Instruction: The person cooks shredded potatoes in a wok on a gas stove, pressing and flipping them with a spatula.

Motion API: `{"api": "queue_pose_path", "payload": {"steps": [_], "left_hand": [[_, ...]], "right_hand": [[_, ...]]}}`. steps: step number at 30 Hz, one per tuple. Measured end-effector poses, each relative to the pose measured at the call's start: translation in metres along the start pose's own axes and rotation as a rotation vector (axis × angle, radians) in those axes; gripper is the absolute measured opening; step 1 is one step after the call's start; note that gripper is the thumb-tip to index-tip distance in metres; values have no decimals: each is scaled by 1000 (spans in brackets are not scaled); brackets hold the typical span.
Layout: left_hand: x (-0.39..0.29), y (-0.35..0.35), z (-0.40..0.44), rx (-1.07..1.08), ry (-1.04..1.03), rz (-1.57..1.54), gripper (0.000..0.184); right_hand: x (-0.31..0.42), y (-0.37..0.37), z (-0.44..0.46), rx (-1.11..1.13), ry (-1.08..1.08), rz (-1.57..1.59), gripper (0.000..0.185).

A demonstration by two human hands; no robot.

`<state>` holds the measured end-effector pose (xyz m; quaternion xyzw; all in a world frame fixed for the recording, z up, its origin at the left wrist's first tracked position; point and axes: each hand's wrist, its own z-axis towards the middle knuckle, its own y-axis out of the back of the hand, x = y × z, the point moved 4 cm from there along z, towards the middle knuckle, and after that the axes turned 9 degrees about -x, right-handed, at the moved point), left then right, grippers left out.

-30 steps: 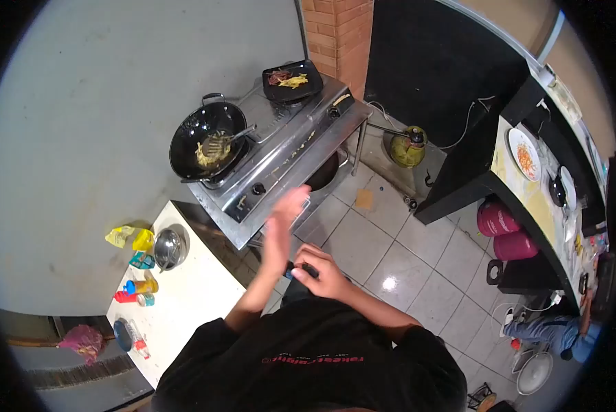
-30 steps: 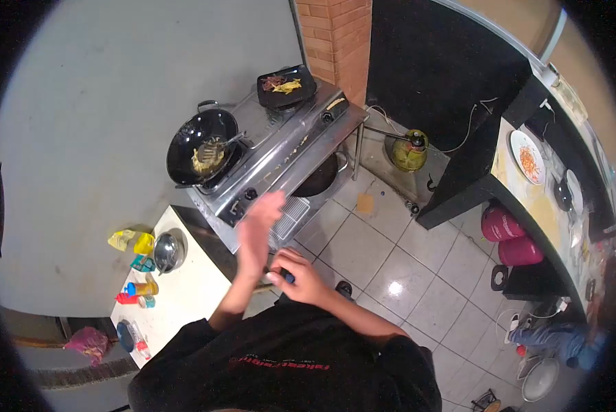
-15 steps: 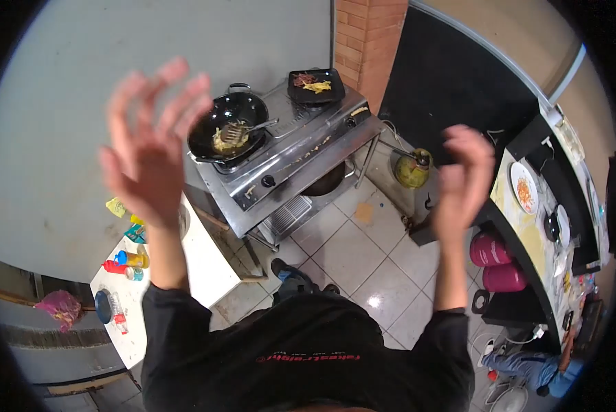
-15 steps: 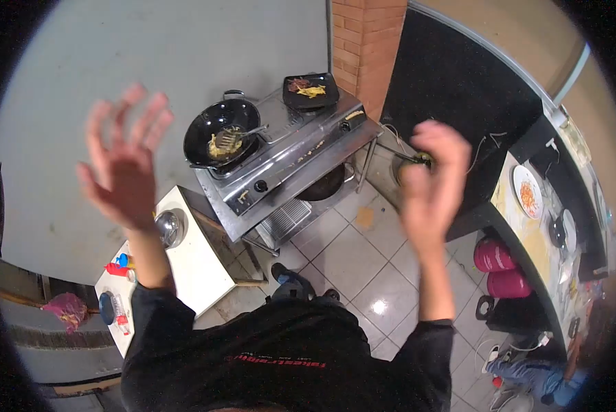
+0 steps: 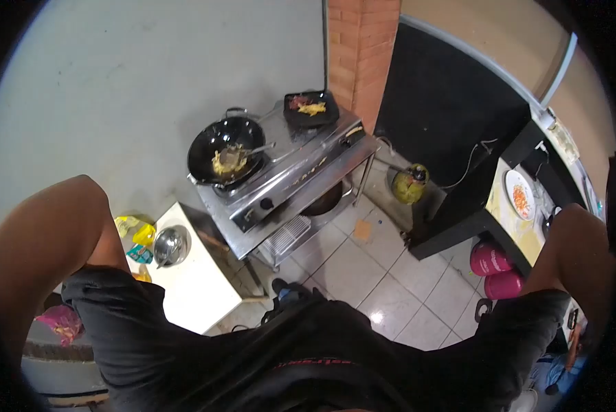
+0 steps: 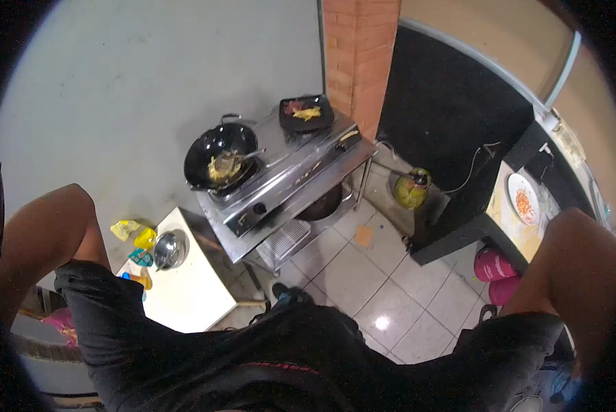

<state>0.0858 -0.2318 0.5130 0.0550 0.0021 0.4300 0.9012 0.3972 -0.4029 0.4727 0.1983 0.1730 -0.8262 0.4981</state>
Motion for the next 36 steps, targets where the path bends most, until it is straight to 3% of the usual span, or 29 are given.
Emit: {"api": "queue_pose_path", "payload": {"steps": [21,30,36], "left_hand": [[-39,-41,36,40,-551,-68,51],[-52,-58,33,22,-537,-82,52],[-45,-64,7,-34,-404,-71,52]], "right_hand": [[63,50,58,-27,469,-142,41],[92,66,63,-60,420,-202,41],[102,74,50,-59,258,-232,41]]}}
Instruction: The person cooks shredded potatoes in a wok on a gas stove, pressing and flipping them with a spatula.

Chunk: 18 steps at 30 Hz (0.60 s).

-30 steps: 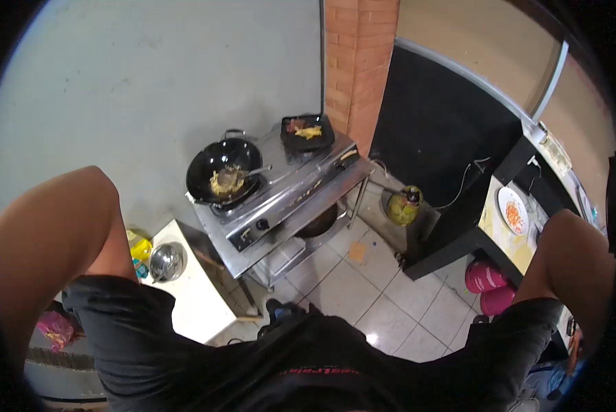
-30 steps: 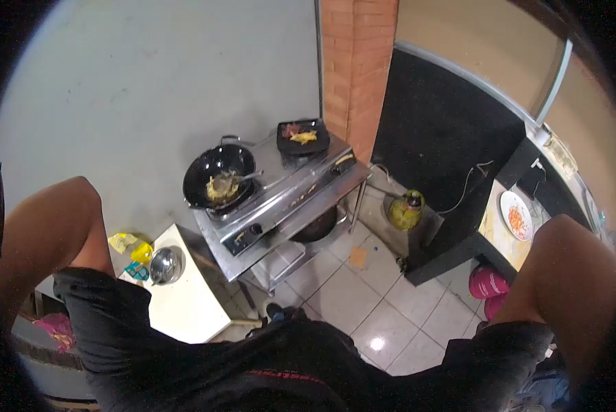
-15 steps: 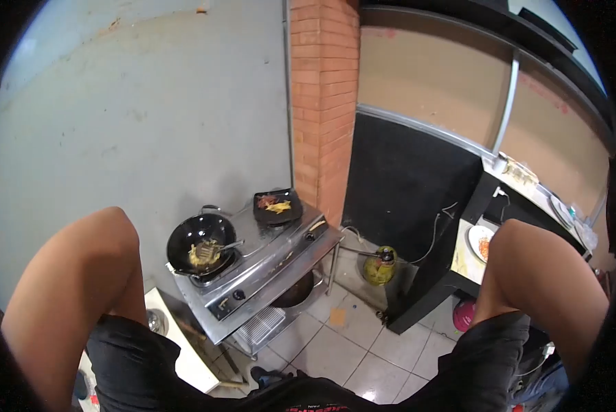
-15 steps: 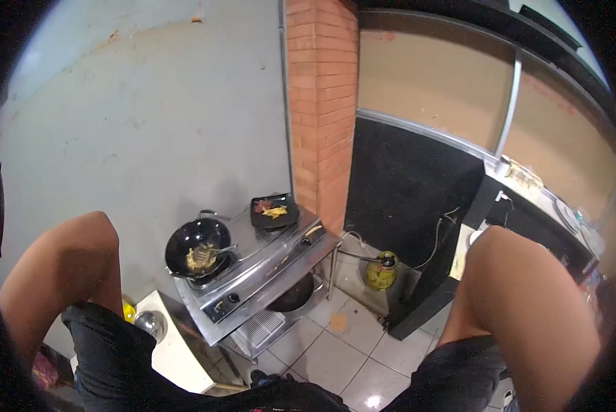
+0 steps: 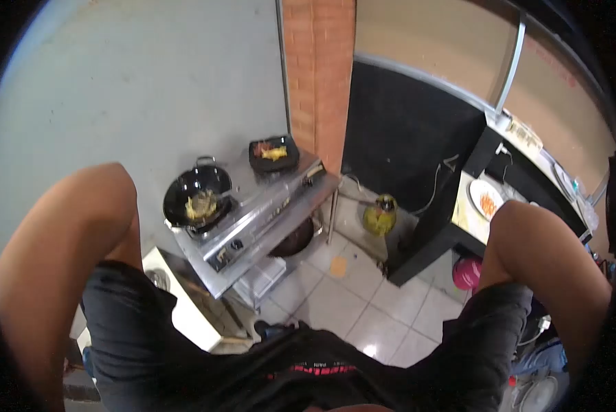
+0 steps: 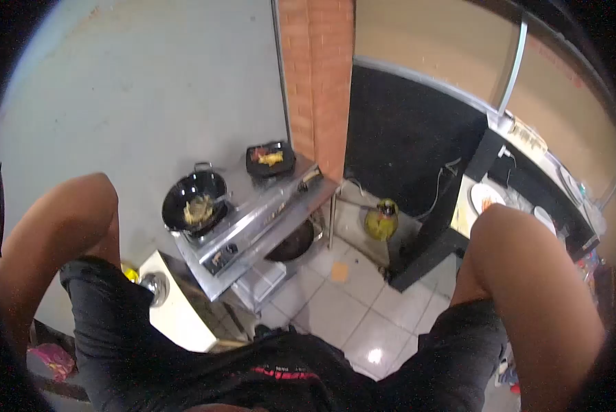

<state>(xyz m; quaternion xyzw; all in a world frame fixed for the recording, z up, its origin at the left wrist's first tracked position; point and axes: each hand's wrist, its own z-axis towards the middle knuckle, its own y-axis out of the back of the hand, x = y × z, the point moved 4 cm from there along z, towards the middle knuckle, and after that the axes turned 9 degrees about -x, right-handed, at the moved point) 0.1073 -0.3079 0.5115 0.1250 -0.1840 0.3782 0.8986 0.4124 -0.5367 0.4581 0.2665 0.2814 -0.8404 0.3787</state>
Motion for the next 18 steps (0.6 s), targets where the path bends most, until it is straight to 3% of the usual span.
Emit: {"api": "queue_pose_path", "payload": {"steps": [7,11,18], "left_hand": [[7,-1,-18,-7,176,12,53],[23,1,-30,-11,57,-20,53],[35,0,-72,-90,163,-4,54]], "right_hand": [[11,7,-20,-15,-201,-80,40],[13,8,-30,-22,-92,-109,40],[12,17,-45,36,-223,-154,40]]}}
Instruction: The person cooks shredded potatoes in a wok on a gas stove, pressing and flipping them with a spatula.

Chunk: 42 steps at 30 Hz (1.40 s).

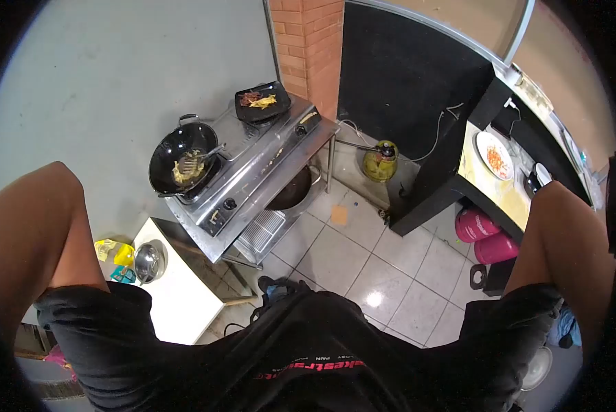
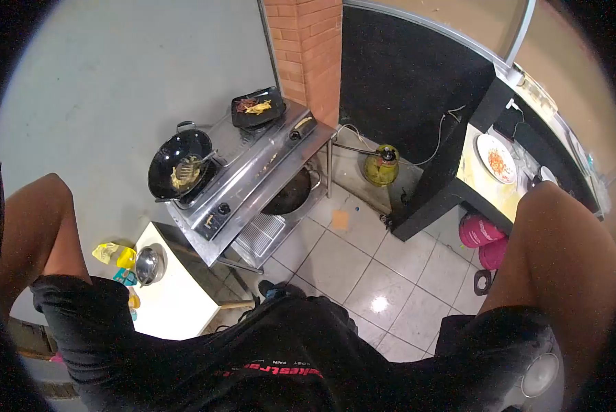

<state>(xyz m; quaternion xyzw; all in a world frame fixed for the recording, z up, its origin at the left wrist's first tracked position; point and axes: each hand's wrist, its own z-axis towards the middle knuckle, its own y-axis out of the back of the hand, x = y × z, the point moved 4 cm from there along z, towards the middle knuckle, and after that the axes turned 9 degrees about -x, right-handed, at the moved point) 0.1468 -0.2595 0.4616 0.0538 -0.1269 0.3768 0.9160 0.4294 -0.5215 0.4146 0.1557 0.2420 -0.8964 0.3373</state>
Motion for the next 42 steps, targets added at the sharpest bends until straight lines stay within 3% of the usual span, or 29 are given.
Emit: {"api": "queue_pose_path", "payload": {"steps": [14,24,30,42], "left_hand": [[-19,-13,-23,-88,-115,130,55],[15,-1,12,47,-248,-134,57],[-16,5,-5,-13,-403,-11,57],[-47,6,-29,-12,-456,96,59]], "right_hand": [[-17,14,7,1,20,71,40],[54,8,-21,-157,184,-227,40],[35,7,-17,-168,265,-91,41],[28,12,-41,-234,223,-59,41]]}}
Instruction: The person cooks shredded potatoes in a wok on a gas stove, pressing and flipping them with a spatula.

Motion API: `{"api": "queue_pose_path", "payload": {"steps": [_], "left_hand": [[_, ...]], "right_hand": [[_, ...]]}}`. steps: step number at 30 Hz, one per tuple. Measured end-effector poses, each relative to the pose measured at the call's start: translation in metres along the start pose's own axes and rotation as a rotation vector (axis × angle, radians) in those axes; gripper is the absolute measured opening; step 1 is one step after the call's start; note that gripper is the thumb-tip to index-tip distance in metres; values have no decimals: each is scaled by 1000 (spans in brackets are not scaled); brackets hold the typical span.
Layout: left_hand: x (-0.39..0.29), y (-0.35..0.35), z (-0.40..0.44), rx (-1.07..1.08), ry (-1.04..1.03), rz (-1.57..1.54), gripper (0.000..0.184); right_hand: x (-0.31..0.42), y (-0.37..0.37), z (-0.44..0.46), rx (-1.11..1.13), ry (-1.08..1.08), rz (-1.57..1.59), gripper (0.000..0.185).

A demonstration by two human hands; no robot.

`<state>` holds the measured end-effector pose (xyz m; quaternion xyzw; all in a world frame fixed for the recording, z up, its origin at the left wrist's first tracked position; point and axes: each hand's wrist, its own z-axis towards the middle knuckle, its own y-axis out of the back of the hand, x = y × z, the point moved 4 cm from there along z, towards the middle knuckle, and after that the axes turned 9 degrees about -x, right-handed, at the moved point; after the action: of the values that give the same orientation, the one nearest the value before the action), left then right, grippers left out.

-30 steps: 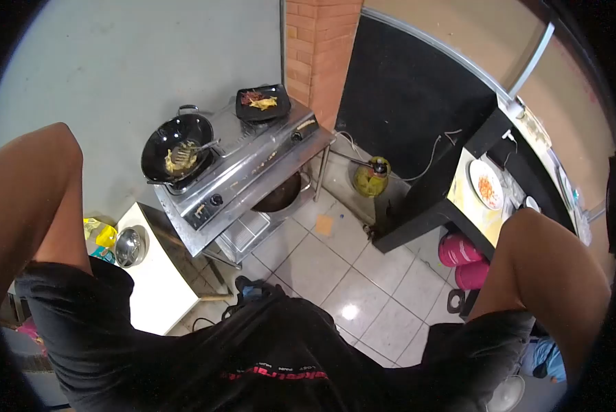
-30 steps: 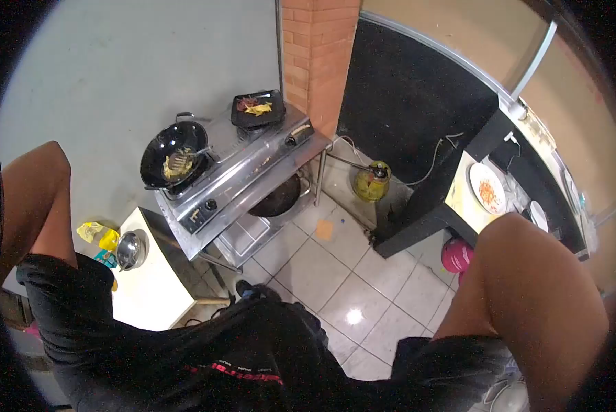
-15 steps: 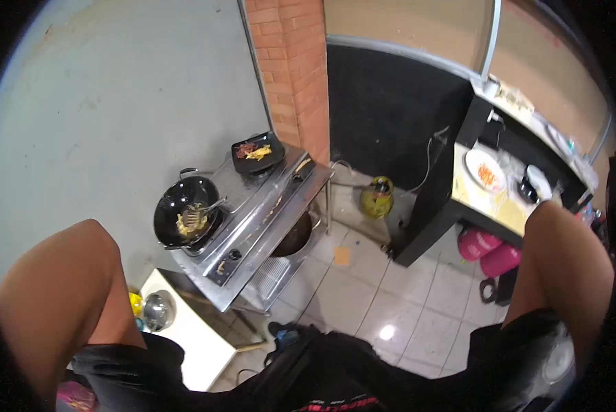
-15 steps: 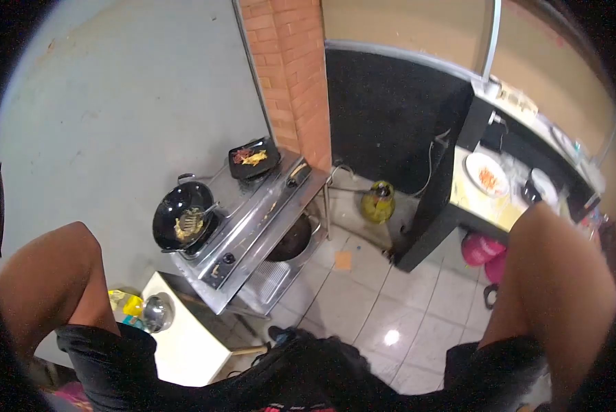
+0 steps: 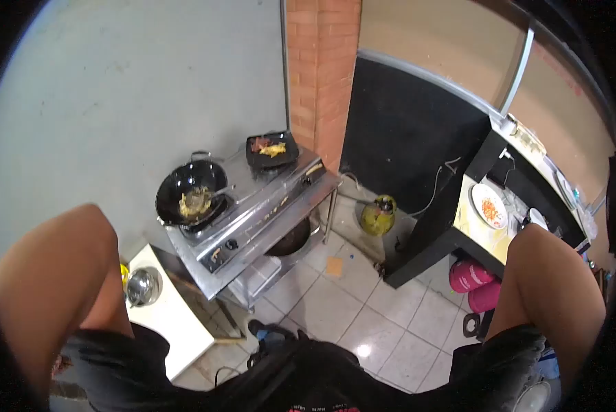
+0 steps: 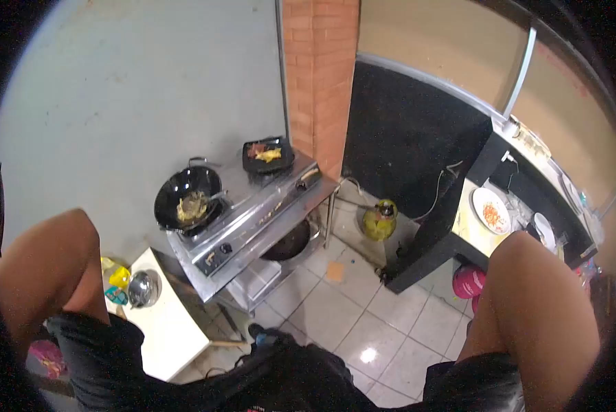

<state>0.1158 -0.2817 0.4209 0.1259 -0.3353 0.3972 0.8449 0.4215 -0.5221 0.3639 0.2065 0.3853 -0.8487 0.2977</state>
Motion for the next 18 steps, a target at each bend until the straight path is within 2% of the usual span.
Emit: {"api": "queue_pose_path", "payload": {"steps": [5,8,18], "left_hand": [[-16,0,1,22,-153,81,59],[-20,-5,2,58,-156,99,59],[-19,-33,25,135,-338,68,61]], "right_hand": [[-28,-8,-21,-82,62,100,42],[-39,-2,-35,-122,31,90,42],[-57,3,-40,-294,119,66,43]]}}
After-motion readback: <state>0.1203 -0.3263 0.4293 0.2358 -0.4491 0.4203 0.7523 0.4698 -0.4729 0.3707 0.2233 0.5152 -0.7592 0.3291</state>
